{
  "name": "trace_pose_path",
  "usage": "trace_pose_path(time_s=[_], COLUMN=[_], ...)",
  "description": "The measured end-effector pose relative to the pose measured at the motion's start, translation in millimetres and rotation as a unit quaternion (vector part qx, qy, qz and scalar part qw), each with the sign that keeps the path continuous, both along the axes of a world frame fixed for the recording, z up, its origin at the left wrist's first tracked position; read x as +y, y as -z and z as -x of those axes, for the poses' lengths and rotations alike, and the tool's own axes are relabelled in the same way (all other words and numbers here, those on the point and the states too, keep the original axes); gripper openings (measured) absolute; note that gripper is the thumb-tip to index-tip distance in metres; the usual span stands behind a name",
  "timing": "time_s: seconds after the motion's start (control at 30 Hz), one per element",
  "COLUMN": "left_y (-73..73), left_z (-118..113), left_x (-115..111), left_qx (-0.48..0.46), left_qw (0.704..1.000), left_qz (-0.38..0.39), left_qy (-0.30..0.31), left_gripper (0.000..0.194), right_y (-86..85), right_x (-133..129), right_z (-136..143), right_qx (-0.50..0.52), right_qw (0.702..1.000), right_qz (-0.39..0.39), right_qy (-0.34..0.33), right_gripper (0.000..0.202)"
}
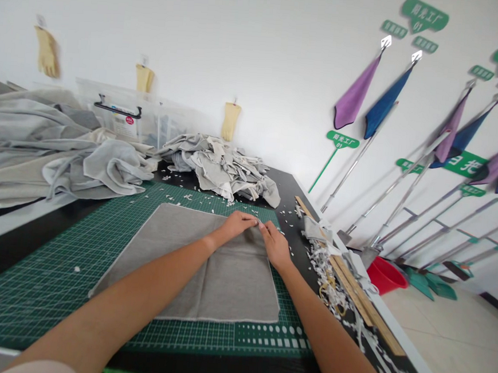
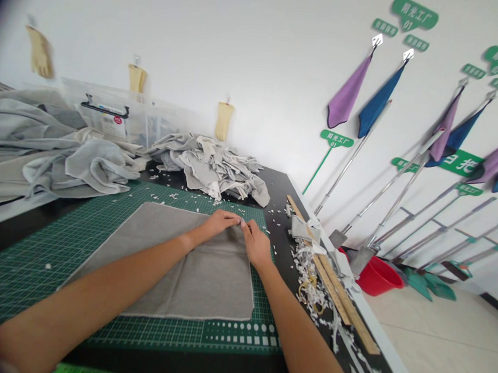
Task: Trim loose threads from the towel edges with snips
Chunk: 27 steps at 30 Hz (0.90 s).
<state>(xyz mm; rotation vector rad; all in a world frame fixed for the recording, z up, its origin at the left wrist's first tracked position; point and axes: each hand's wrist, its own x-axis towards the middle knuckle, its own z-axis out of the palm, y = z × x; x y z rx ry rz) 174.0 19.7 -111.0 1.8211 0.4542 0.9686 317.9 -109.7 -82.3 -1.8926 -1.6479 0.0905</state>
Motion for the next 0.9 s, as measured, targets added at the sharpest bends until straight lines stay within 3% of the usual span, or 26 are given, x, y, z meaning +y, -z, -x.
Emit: trace_pose_path(time_s=[0.4, 0.9], left_y=[-2.2, -0.6], left_z=[-0.8, 0.5], left_x=[-1.2, -1.1], left_qx=[0.004, 0.009], left_qw=[1.000, 1.000], left_qz=[0.001, -0.002], left_qy=[-0.018, 0.004], left_gripper=[0.035, 0.036], right_y=[-0.1, 2.3], right_x=[-0.5, -0.5], right_z=[2.1, 1.8], right_qx=[-0.015, -0.056], right_qw=[1.000, 0.998], right_qz=[0.006, -0.007], right_qy=[0.019, 0.014], right_gripper=[0.044, 0.045])
